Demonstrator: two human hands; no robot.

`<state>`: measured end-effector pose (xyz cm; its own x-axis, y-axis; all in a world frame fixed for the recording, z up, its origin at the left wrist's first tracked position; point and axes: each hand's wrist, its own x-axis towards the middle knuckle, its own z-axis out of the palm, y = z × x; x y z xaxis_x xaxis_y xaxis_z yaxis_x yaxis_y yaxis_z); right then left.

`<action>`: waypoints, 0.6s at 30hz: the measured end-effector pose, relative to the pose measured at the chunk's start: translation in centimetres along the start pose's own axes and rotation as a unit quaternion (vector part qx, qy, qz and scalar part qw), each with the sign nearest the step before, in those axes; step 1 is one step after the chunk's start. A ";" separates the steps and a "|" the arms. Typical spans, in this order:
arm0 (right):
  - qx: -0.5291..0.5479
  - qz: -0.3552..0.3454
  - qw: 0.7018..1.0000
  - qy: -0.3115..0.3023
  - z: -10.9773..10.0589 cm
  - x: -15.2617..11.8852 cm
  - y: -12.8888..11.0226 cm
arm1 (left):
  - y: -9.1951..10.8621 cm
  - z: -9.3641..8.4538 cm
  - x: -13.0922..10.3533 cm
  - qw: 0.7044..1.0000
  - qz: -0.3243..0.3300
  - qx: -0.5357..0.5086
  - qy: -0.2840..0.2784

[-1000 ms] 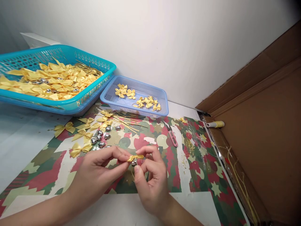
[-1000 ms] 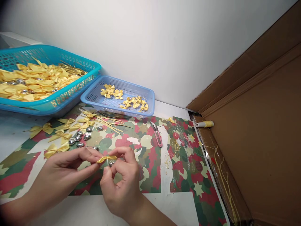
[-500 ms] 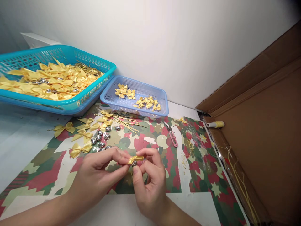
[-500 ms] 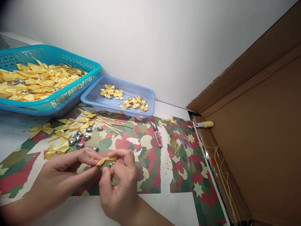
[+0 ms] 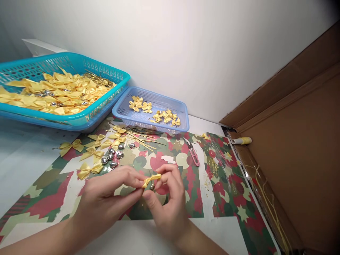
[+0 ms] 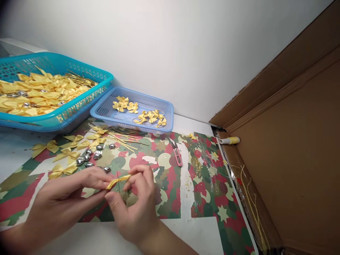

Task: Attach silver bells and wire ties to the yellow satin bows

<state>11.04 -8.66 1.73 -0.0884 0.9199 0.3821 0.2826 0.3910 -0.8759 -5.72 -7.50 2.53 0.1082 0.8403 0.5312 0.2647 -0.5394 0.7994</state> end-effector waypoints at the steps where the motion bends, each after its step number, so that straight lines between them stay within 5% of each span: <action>1: 0.013 0.014 1.000 -0.013 -0.4 0.3 0.0 | -0.2 -0.1 -0.1 1.000 -0.021 0.003 0.005; 5: 0.048 0.053 0.993 -0.096 -1.3 1.4 0.4 | -0.7 -0.2 -0.2 0.995 -0.097 0.000 -0.009; 9: 0.089 0.131 0.984 -0.085 -1.1 1.6 0.8 | -0.9 0.0 0.0 0.992 -0.119 -0.008 -0.047; 14: 0.155 0.217 0.959 -0.098 -1.1 2.0 1.5 | -1.3 0.1 0.4 0.996 -0.062 0.015 -0.060; 18: 0.186 0.183 0.959 -0.108 -1.1 2.8 1.9 | -2.0 -0.1 0.6 0.996 -0.022 0.047 -0.073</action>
<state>12.38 -5.32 1.44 -0.2558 0.9667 -0.0069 -0.0239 -0.0135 -0.9996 -6.23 -5.93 1.27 0.2309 0.8653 0.4450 0.3599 -0.5009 0.7871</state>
